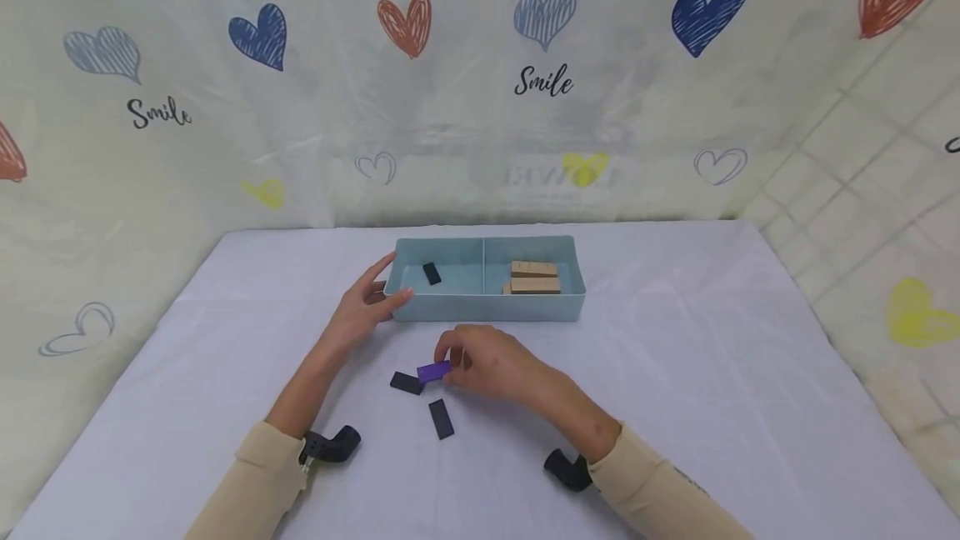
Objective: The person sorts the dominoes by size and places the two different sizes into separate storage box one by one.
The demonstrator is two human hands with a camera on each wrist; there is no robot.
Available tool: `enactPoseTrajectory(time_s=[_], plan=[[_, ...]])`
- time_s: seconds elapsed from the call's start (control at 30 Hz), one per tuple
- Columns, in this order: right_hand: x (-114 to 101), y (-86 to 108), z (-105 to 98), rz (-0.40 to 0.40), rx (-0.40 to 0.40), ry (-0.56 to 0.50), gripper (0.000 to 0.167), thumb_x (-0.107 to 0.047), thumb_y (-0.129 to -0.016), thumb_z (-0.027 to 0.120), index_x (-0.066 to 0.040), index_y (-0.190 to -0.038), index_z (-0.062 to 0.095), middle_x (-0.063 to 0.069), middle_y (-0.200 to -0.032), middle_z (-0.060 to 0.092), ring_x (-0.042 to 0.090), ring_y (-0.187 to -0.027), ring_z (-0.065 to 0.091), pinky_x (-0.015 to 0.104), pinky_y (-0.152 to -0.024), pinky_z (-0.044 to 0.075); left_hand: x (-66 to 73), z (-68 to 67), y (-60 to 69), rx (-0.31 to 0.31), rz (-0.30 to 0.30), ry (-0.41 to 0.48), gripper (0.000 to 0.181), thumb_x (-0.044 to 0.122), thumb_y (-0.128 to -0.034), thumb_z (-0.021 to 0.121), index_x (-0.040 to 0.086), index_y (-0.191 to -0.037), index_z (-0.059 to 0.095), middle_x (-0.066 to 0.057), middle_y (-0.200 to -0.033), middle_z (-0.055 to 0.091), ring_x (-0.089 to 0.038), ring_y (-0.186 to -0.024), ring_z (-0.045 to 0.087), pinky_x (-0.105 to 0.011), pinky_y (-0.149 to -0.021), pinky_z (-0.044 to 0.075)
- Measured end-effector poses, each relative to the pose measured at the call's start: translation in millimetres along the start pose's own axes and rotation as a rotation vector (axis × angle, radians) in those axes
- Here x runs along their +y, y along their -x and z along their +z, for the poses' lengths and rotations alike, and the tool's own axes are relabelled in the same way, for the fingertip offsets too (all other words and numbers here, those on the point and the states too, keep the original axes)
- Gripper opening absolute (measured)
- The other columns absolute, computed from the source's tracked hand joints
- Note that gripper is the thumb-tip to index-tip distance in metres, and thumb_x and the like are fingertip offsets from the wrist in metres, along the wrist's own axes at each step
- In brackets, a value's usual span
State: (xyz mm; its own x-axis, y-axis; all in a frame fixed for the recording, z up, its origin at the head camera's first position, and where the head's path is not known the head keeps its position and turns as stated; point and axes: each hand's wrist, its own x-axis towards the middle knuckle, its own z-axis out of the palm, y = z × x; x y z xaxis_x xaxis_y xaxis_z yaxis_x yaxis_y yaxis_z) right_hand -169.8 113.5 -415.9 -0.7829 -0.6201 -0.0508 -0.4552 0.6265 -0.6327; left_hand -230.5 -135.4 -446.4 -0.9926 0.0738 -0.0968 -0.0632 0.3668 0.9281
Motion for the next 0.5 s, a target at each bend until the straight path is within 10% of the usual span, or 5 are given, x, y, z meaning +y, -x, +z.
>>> enactPoseTrajectory(time_s=[0.5], plan=[[-1.8,0.7,-9.9,0.008,0.128,-0.067,0.021,-0.014,-0.091,0.081,-0.022,-0.108,0.073,-0.008,-0.102,0.067,0.01,-0.091,0.062,0.024,-0.074,0.054,-1.9,0.9,-1.3,0.006,-0.004,-0.007,0.081,0.058,-0.0892,0.077,0.054,-0.157,0.033,-0.013,-0.157,0.05,-0.035,-0.143,0.052,-0.054,-0.109,0.053]])
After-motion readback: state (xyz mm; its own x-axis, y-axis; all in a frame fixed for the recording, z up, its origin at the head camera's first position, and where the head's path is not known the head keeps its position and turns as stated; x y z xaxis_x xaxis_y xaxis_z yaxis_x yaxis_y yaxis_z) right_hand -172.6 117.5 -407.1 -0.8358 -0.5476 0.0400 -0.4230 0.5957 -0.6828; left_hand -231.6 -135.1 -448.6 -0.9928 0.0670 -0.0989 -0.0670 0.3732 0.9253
